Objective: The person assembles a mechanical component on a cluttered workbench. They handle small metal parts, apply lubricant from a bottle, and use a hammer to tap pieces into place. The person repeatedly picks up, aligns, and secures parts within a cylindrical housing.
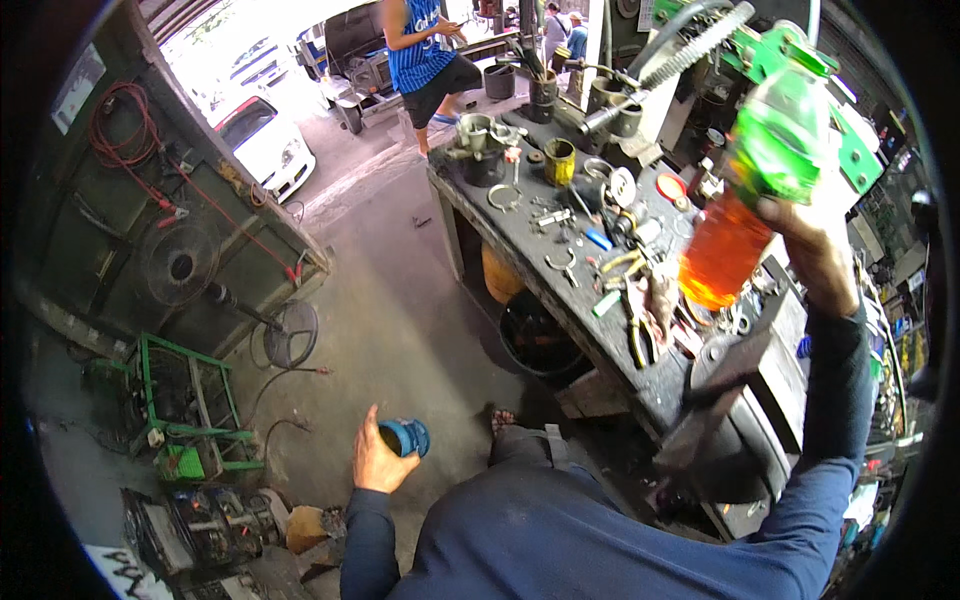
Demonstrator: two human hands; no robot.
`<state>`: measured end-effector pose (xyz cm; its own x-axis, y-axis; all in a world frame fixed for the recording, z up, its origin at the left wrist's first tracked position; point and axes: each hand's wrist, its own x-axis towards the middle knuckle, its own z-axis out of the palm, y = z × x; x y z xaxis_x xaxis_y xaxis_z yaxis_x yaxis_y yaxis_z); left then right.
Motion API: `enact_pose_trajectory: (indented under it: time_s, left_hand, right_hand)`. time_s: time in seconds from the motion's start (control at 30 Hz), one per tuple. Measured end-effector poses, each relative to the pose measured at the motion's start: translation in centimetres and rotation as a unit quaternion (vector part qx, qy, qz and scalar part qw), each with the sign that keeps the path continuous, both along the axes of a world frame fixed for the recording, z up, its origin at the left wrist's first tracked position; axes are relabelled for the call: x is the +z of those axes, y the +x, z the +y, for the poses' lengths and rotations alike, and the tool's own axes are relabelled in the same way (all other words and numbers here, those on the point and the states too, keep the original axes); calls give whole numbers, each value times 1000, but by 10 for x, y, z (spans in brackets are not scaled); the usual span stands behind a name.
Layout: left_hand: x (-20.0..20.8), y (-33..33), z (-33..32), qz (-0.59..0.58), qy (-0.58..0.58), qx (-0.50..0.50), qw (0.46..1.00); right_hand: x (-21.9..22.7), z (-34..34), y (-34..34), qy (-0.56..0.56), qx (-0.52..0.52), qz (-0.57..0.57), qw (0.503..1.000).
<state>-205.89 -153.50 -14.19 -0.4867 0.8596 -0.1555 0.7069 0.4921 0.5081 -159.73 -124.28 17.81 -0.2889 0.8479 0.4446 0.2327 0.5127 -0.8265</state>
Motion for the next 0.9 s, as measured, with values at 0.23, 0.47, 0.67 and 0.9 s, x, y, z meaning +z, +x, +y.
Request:
enact_pose_trajectory:
  time_s: [0.23,0.47,0.67,0.9]
  left_hand:
    - [-22,-108,73,14,15,60,998]
    - [-66,-215,225,-2,-13,-37,999]
    - [-28,-258,393,27,-19,-199,979]
    - [22,-210,473,14,26,-315,949]
  right_hand:
    - [-3,152,-143,88,1,-3,996]
    - [-32,191,-158,53,-147,123,980]
    - [-58,195,-61,55,-374,46,925]
    - [-198,213,79,60,-604,-104,788]
